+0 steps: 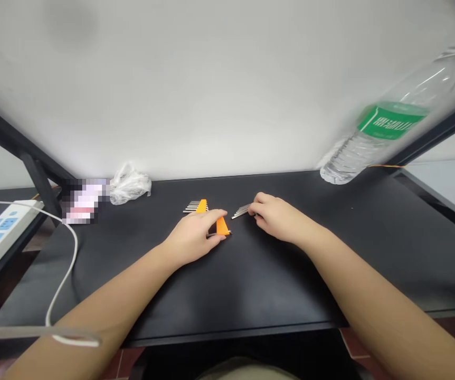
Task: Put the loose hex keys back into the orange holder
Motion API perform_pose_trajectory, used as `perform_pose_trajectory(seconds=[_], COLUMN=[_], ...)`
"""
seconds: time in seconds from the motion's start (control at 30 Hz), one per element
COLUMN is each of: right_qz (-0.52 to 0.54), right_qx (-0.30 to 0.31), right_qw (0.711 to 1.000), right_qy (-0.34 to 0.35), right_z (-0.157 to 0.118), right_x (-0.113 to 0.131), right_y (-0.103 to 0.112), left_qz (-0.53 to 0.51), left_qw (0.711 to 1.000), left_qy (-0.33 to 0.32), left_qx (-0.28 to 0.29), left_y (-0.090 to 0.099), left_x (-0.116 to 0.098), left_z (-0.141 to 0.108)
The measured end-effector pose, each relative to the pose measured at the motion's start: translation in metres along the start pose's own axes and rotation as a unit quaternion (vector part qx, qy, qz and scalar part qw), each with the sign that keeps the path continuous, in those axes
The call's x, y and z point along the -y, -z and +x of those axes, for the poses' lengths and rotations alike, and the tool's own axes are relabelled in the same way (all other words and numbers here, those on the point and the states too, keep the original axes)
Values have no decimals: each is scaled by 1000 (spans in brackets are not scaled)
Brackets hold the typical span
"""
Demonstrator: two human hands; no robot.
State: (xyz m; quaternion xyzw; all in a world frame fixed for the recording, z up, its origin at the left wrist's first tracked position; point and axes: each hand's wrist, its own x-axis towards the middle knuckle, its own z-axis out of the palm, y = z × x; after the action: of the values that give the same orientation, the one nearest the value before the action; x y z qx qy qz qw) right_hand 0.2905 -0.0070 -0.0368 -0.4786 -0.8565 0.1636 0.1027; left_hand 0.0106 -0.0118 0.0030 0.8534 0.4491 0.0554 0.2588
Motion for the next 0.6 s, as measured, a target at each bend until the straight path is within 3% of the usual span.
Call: perform_pose_trajectory(seconds=[0.37, 0.5, 0.6], right_qz=[-18, 26, 81], right_qx=[19, 34, 9], right_qw=[999, 999, 996], right_qy=[-20, -9, 24], right_z=[3, 0, 0], right_x=[12, 22, 26], right_y=[4, 9, 11], left_qz=[35, 68, 78], left_qw=[999, 998, 997], left_qy=[-25, -13, 5], left_qx=[-10, -10, -5], left_y=[-2, -3, -1], left_x=[3, 3, 3], left_z=[0, 1, 1])
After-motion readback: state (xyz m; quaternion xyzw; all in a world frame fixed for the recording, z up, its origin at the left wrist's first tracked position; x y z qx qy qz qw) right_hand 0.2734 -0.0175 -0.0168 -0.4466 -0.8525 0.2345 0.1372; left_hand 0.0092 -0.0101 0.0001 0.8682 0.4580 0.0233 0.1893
